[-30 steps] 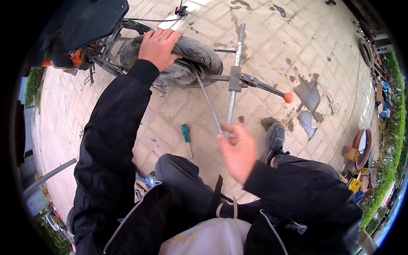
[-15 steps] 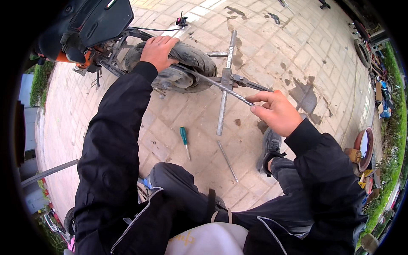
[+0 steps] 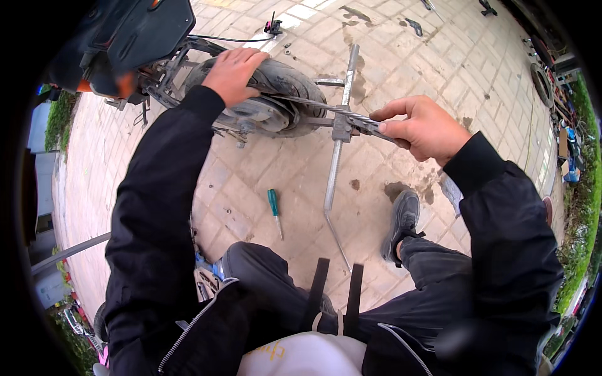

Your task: The person uses a tire changing tool to pry the tire bead off the rim of a scooter wheel. They then switch to a tire lever to continue separating the tire from the rim, working around the circumference of the wheel.

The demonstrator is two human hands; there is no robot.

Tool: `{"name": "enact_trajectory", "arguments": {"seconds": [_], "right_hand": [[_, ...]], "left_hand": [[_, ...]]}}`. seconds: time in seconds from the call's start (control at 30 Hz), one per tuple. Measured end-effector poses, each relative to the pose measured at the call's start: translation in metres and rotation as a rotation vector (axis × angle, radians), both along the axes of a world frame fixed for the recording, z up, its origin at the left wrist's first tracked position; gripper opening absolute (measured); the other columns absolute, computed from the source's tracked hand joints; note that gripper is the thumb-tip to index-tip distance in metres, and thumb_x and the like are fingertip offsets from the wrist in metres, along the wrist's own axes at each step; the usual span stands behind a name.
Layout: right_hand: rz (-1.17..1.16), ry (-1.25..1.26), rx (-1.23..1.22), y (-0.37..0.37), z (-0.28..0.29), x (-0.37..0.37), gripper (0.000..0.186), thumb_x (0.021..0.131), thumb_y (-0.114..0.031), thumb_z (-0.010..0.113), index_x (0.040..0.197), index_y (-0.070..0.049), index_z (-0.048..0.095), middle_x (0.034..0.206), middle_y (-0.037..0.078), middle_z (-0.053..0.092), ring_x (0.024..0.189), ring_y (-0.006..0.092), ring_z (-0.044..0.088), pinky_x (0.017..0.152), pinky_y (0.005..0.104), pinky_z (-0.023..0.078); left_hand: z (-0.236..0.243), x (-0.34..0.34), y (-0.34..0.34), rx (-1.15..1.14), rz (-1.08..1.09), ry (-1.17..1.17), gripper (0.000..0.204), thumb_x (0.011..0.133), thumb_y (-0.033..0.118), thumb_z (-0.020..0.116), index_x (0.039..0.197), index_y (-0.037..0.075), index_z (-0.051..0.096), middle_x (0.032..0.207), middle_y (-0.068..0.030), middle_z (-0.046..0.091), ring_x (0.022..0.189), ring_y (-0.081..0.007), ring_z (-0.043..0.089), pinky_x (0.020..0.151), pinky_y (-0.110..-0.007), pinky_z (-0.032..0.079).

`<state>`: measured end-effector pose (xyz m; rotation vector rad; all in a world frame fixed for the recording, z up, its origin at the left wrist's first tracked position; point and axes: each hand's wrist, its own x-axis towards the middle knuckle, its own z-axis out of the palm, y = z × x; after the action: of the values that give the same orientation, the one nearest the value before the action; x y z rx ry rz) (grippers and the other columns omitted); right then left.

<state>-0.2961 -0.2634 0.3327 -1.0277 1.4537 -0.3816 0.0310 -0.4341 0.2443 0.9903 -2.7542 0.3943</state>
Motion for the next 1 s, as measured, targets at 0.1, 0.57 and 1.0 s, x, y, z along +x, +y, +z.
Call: {"name": "enact_trajectory", "arguments": {"seconds": [0.1, 0.57, 1.0], "right_hand": [[0.035, 0.051, -0.014, -0.016, 0.014, 0.01, 0.03, 0.087, -0.008, 0.058, 0.114, 0.004, 0.061, 0.059, 0.0, 0.047, 0.044, 0.0062, 0.041, 0.037, 0.0217, 0.03], [-0.427, -0.091, -0.001, 0.085, -0.027, 0.104, 0.027, 0.09, -0.009, 0.061, 0.113, 0.004, 0.061, 0.064, 0.0, 0.055, 0.054, 0.0045, 0.045, 0.048, 0.0228, 0.035], [-0.369, -0.05, -0.178, 0.102, -0.054, 0.111, 0.032, 0.088, -0.012, 0.061, 0.116, 0.004, 0.059, 0.063, 0.001, 0.057, 0.058, 0.0067, 0.05, 0.054, 0.024, 0.04]], "left_hand": [[0.004, 0.022, -0.006, -0.004, 0.045, -0.026, 0.068, 0.065, 0.033, 0.081, 0.121, 0.011, 0.051, 0.111, -0.0043, 0.058, 0.111, -0.0253, 0.052, 0.092, -0.042, 0.039], [0.0, 0.017, -0.002, 0.036, 0.078, 0.077, 0.054, 0.065, 0.031, 0.082, 0.11, 0.014, 0.057, 0.1, -0.0002, 0.06, 0.104, -0.0206, 0.054, 0.089, -0.038, 0.039], [0.002, 0.011, 0.001, 0.084, 0.152, 0.033, 0.06, 0.066, 0.032, 0.081, 0.117, 0.015, 0.054, 0.108, -0.0029, 0.058, 0.109, -0.0231, 0.052, 0.092, -0.039, 0.037]]}}
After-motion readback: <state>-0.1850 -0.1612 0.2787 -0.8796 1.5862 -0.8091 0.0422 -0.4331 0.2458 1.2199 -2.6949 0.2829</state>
